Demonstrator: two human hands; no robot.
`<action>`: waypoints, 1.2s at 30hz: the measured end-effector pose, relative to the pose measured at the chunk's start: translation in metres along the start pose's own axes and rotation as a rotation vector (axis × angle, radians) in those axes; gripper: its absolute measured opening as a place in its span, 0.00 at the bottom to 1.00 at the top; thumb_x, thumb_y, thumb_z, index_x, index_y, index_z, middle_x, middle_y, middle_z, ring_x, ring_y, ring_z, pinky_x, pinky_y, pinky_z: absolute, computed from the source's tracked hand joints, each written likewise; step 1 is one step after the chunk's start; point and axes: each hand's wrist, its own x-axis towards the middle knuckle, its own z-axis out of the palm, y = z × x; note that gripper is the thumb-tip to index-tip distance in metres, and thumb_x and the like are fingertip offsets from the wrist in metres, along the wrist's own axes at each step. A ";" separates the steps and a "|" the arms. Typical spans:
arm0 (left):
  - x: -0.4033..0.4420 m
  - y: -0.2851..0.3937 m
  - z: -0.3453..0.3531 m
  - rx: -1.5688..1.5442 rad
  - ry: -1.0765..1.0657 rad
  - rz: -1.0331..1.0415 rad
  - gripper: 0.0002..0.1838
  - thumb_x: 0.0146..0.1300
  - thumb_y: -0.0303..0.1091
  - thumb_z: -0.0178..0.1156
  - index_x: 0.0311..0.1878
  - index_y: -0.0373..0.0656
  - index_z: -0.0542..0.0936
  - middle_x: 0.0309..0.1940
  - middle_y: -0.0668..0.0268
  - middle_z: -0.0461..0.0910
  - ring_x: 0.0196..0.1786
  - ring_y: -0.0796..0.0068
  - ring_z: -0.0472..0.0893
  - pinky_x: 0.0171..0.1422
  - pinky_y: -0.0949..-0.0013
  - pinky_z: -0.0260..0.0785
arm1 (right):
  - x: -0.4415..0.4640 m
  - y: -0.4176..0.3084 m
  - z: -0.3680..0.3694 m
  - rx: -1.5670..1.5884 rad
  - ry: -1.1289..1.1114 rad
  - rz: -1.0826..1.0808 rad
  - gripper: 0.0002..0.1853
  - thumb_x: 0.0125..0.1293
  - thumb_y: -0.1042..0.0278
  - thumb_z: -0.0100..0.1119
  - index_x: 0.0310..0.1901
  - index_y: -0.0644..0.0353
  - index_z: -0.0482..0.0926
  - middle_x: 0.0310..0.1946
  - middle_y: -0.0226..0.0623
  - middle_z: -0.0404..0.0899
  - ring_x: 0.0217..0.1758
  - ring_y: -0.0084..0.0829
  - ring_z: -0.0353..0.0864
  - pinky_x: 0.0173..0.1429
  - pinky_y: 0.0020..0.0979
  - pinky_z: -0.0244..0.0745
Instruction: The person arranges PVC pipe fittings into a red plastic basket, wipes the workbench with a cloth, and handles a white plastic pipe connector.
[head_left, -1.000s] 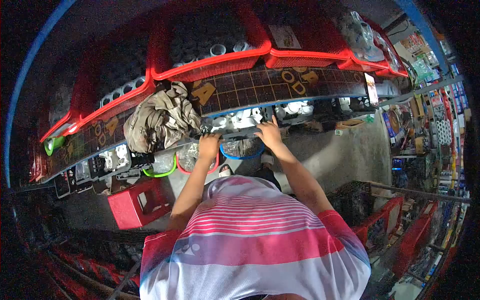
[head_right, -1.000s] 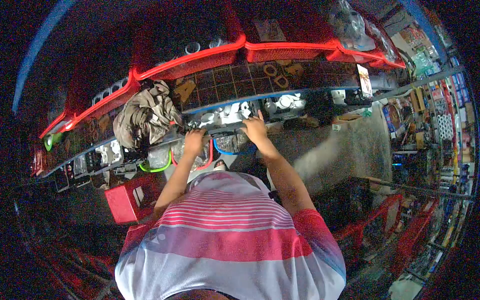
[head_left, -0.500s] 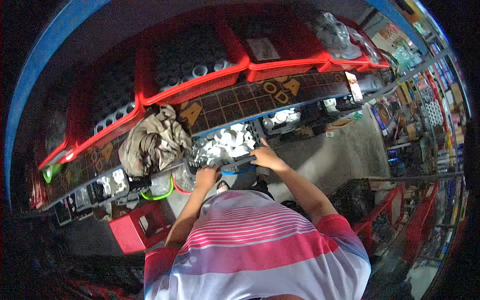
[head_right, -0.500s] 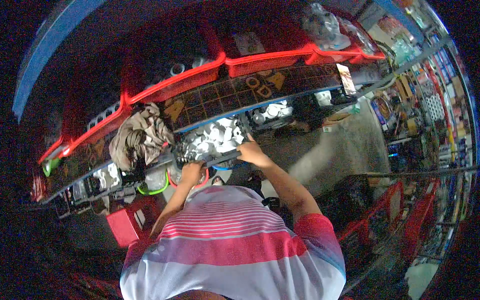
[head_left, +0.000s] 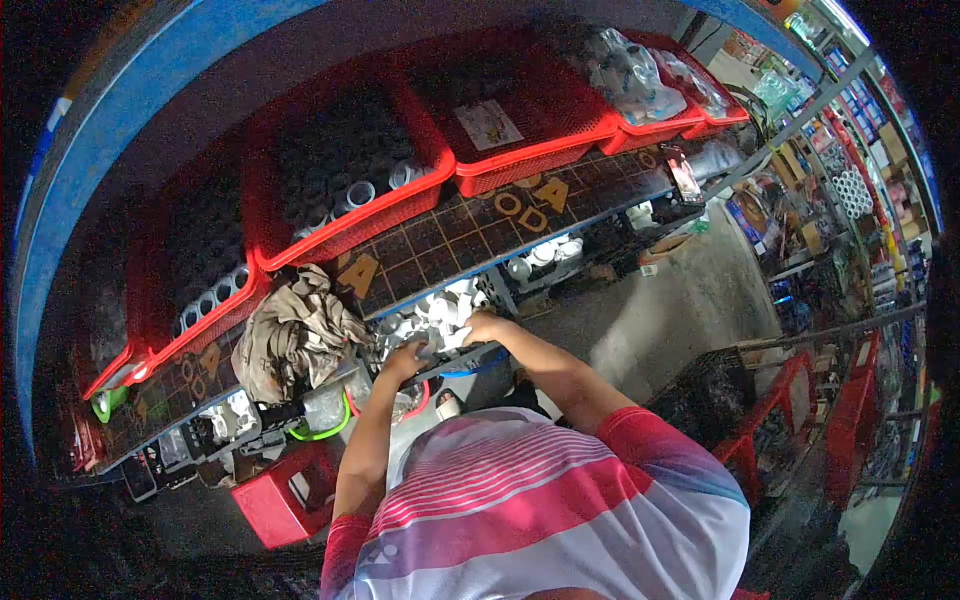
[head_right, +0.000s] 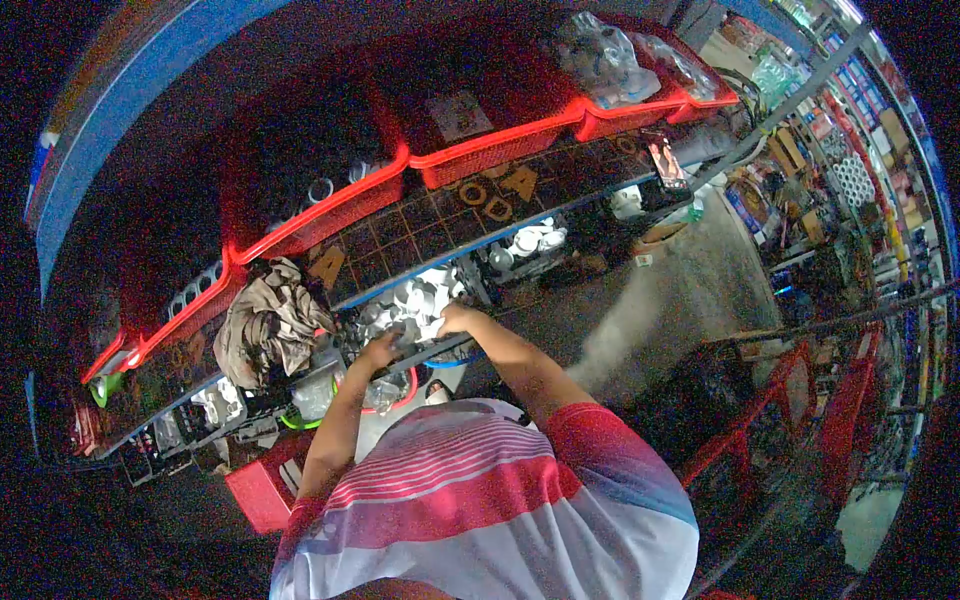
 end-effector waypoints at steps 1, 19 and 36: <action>0.009 -0.018 0.013 -0.002 -0.002 0.003 0.29 0.50 0.49 0.60 0.53 0.43 0.72 0.50 0.50 0.73 0.54 0.52 0.72 0.57 0.60 0.64 | -0.002 -0.002 -0.002 0.000 0.000 0.004 0.31 0.38 0.49 0.68 0.42 0.64 0.79 0.41 0.51 0.77 0.45 0.43 0.77 0.49 0.36 0.70; 0.011 -0.022 0.011 0.118 0.087 -0.062 0.19 0.52 0.51 0.57 0.33 0.44 0.82 0.30 0.51 0.79 0.35 0.52 0.78 0.41 0.56 0.69 | -0.171 -0.050 -0.083 0.797 0.310 -0.264 0.19 0.51 0.61 0.66 0.39 0.67 0.77 0.43 0.43 0.76 0.45 0.27 0.72 0.48 0.29 0.66; -0.078 0.085 -0.016 -0.381 0.793 0.050 0.09 0.48 0.30 0.65 0.30 0.34 0.80 0.30 0.60 0.73 0.33 0.64 0.74 0.39 0.68 0.66 | -0.204 -0.010 -0.228 0.176 1.087 -0.379 0.15 0.38 0.69 0.73 0.22 0.61 0.73 0.50 0.43 0.74 0.55 0.41 0.70 0.58 0.36 0.63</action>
